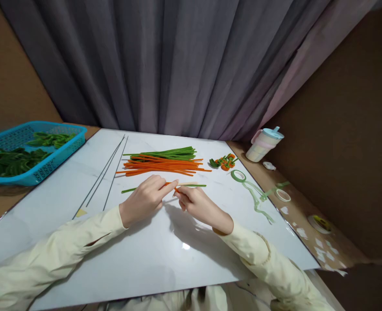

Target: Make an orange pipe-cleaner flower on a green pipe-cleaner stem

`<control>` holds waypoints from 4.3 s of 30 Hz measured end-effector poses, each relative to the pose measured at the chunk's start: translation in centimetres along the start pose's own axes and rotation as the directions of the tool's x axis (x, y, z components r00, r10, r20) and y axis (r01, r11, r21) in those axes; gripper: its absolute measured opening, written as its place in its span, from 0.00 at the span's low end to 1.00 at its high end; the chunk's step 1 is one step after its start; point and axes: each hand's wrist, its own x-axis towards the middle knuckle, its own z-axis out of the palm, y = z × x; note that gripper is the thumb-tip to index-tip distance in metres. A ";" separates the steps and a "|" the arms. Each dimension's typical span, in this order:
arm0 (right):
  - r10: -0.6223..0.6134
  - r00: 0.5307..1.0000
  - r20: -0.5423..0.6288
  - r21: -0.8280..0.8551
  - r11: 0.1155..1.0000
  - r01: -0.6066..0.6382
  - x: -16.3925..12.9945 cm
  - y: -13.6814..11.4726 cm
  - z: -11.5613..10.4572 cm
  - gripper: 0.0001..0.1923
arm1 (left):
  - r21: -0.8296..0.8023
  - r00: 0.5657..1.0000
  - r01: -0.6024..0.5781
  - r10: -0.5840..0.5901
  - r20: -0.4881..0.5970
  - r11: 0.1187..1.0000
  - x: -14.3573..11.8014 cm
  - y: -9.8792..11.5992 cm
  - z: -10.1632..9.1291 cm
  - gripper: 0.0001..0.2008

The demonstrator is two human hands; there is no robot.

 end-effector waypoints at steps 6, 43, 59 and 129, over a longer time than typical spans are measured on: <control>-0.157 0.985 0.072 -0.519 0.838 0.171 -0.8 0.2 -1.6 0.14 | -0.014 0.986 -0.027 0.029 0.161 1.000 0.5 -0.1 -1.0 0.22; -0.066 0.998 -0.001 -0.001 0.998 0.066 -0.2 1.2 0.7 0.12 | 0.067 0.991 0.111 -0.105 -0.083 0.992 -0.5 -1.1 1.2 0.13; -0.355 0.931 0.085 0.034 0.935 0.353 1.0 4.3 -3.9 0.11 | -0.544 0.937 0.333 -0.203 0.286 0.770 1.0 -0.5 -1.2 0.12; -0.166 0.933 0.319 0.436 0.900 0.011 1.3 6.5 -0.3 0.19 | -0.560 0.899 0.433 -0.289 0.330 0.706 -2.5 2.0 3.2 0.11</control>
